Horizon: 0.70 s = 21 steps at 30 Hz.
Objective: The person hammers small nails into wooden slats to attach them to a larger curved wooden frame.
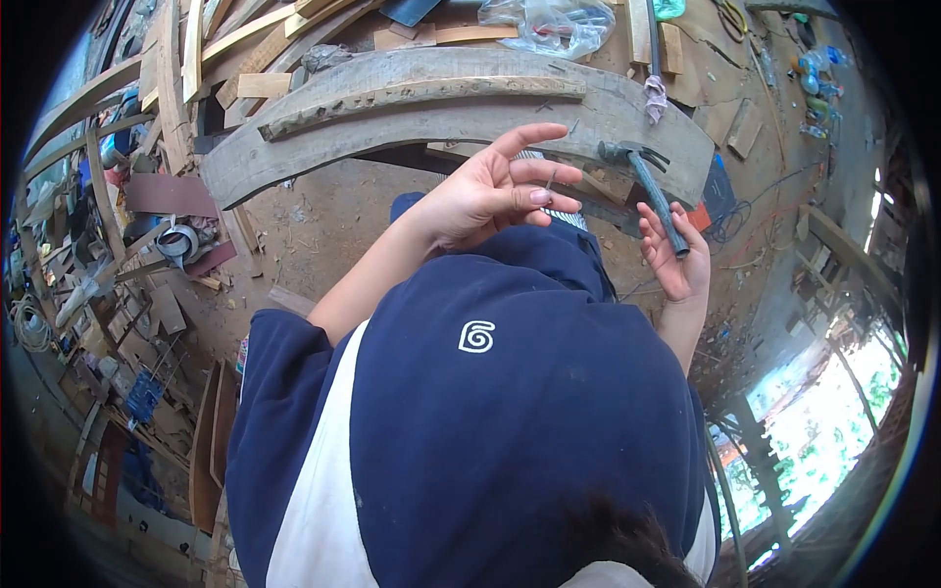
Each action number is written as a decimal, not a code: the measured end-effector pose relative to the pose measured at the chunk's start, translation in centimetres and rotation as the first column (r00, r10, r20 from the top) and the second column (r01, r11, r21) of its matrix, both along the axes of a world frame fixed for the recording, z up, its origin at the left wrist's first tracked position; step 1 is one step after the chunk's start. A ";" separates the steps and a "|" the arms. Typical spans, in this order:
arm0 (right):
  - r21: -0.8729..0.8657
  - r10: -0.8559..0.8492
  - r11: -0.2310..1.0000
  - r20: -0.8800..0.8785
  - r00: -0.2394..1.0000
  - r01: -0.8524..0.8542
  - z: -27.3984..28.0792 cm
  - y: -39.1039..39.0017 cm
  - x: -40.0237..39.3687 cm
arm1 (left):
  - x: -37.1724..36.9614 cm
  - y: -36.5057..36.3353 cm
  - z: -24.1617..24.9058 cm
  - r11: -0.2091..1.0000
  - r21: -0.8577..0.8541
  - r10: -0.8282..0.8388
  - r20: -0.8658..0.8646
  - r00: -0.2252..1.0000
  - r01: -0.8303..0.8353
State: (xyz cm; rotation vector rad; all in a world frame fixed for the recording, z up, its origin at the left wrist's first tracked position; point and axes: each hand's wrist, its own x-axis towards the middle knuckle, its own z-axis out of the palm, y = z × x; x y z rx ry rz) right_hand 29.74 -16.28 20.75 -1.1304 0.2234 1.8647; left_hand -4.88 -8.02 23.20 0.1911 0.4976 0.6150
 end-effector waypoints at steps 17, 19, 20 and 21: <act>-0.020 0.156 0.987 -0.057 0.986 -0.157 -3.6 -1.7 -3.2 | 3.9 1.3 -17.4 0.704 0.457 0.211 -0.866 0.454 0.543; -0.102 0.276 0.960 0.190 0.942 -0.261 -3.0 -1.6 -5.6 | 4.3 1.5 -19.2 0.531 0.575 0.440 -0.815 0.377 0.623; -0.106 0.277 0.959 0.191 0.942 -0.261 -3.3 -1.5 -5.6 | 4.6 1.5 -19.4 0.533 0.574 0.437 -0.816 0.379 0.621; -0.139 0.376 0.926 0.299 0.877 -0.350 -3.6 -1.5 -5.6 | 4.7 1.4 -19.6 0.515 0.599 0.477 -0.794 0.376 0.613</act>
